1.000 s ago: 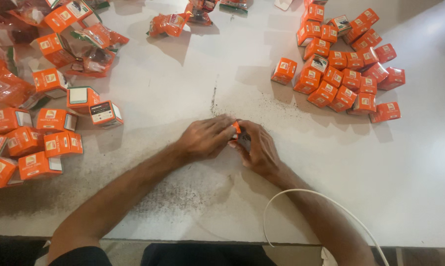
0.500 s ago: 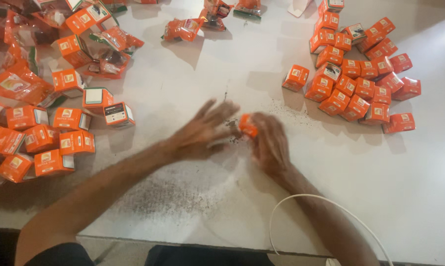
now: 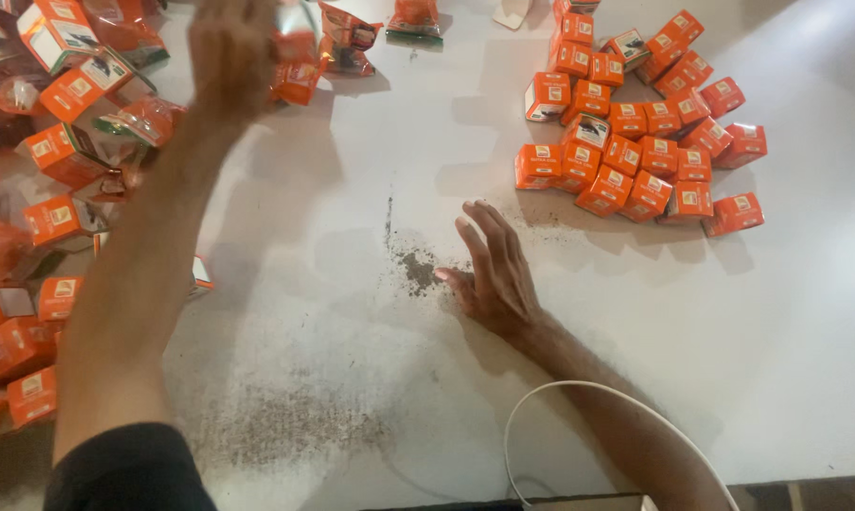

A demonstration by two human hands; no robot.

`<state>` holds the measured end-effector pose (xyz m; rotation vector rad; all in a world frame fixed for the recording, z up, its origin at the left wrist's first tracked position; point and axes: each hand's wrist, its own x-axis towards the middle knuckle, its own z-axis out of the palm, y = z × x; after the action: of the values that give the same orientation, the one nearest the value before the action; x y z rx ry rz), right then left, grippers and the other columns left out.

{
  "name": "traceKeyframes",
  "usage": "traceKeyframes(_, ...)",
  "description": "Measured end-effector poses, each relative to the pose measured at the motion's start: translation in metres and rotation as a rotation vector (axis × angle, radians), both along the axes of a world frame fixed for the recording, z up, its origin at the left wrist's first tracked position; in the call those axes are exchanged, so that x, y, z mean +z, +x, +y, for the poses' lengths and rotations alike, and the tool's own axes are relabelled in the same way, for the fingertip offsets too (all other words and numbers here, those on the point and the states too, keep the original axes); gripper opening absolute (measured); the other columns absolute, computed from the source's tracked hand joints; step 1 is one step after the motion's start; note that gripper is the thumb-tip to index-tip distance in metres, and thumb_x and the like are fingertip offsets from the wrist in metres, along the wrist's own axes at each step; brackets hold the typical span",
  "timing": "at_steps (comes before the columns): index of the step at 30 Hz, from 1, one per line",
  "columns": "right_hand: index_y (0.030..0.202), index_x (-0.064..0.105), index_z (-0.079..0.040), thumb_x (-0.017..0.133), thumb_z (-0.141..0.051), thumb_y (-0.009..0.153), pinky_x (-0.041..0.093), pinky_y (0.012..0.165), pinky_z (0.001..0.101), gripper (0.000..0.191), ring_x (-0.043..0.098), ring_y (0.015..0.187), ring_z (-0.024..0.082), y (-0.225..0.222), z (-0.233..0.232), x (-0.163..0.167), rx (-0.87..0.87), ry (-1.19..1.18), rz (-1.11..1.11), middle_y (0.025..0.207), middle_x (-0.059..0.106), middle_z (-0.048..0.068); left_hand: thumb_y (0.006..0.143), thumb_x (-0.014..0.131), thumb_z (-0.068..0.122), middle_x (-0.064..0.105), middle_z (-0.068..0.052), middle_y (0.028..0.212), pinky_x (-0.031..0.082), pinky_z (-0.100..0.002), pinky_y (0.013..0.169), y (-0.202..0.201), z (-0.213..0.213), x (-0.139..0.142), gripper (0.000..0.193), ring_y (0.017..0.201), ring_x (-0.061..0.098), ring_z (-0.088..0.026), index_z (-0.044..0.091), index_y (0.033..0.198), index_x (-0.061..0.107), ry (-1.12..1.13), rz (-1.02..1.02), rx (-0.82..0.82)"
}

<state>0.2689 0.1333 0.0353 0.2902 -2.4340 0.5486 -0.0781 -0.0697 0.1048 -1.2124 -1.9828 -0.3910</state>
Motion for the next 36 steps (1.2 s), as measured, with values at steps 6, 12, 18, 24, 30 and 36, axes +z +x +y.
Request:
traceKeyframes(6, 0.160, 0.020, 0.006, 0.077, -0.027, 0.100, 0.047, 0.112, 0.0520, 0.089, 0.052, 0.135, 0.040, 0.004, -0.014, -0.009, 0.016, -0.317, -0.329, 0.149, 0.048, 0.024, 0.087, 0.072, 0.009, 0.064, -0.007, 0.097, 0.055, -0.042, 0.102, 0.183, 0.042, 0.011, 0.016, 0.102, 0.065, -0.024, 0.003, 0.101, 0.068, -0.327, 0.181, -0.670)
traceKeyframes(12, 0.146, 0.031, 0.003, 0.075, -0.012, 0.097, 0.043, 0.109, 0.0511, 0.067, 0.052, 0.133, 0.040, 0.004, -0.013, -0.003, 0.104, -0.366, -0.315, 0.142, 0.049, 0.027, 0.066, 0.070, 0.007, 0.062, -0.023, 0.116, 0.051, -0.052, 0.076, 0.046, 0.019, -0.037, 0.065, 0.104, 0.056, -0.039, 0.003, 0.130, 0.061, -0.235, -0.199, 0.089)
traceKeyframes(18, 0.128, 0.056, -0.004, 0.081, -0.018, 0.085, 0.052, 0.102, 0.0410, 0.051, 0.062, 0.122, 0.034, 0.002, -0.014, 0.009, 0.076, -0.387, -0.252, 0.130, 0.060, 0.016, 0.083, 0.072, 0.004, 0.063, -0.016, 0.110, 0.055, -0.045, 0.076, 0.044, 0.001, -0.060, 0.040, 0.101, 0.061, -0.034, 0.008, 0.121, 0.060, -0.360, -0.374, 0.029)
traceKeyframes(24, 0.114, 0.068, -0.006, 0.094, -0.026, 0.074, 0.052, 0.090, 0.0419, 0.052, 0.066, 0.098, 0.030, 0.005, -0.006, 0.003, 0.037, -0.447, -0.328, 0.101, 0.069, 0.010, 0.081, 0.068, -0.013, 0.066, -0.018, 0.119, 0.059, -0.036, 0.070, 0.196, -0.017, -0.028, 0.049, 0.095, 0.070, -0.031, 0.000, 0.126, 0.055, 0.211, -0.425, -0.458)
traceKeyframes(30, 0.108, 0.064, -0.006, 0.089, -0.011, 0.071, 0.052, 0.095, 0.0427, 0.045, 0.064, 0.104, 0.033, 0.003, -0.005, -0.008, 0.037, -0.353, -0.305, 0.102, 0.066, 0.010, 0.094, 0.080, -0.005, 0.068, -0.015, 0.118, 0.065, -0.039, 0.093, 0.247, -0.002, -0.054, 0.037, 0.105, 0.070, -0.028, 0.003, 0.124, 0.060, 0.129, -0.051, -0.602)
traceKeyframes(36, 0.120, 0.064, -0.004, 0.088, -0.011, 0.070, 0.048, 0.101, 0.0454, 0.057, 0.061, 0.113, 0.038, 0.007, -0.006, -0.002, 0.087, -0.371, -0.274, 0.113, 0.065, 0.014, 0.092, 0.073, 0.018, 0.061, -0.016, 0.141, 0.029, -0.067, 0.122, 0.247, -0.003, -0.056, 0.041, 0.144, 0.045, -0.036, 0.004, 0.130, 0.067, -0.168, -0.338, -0.399)
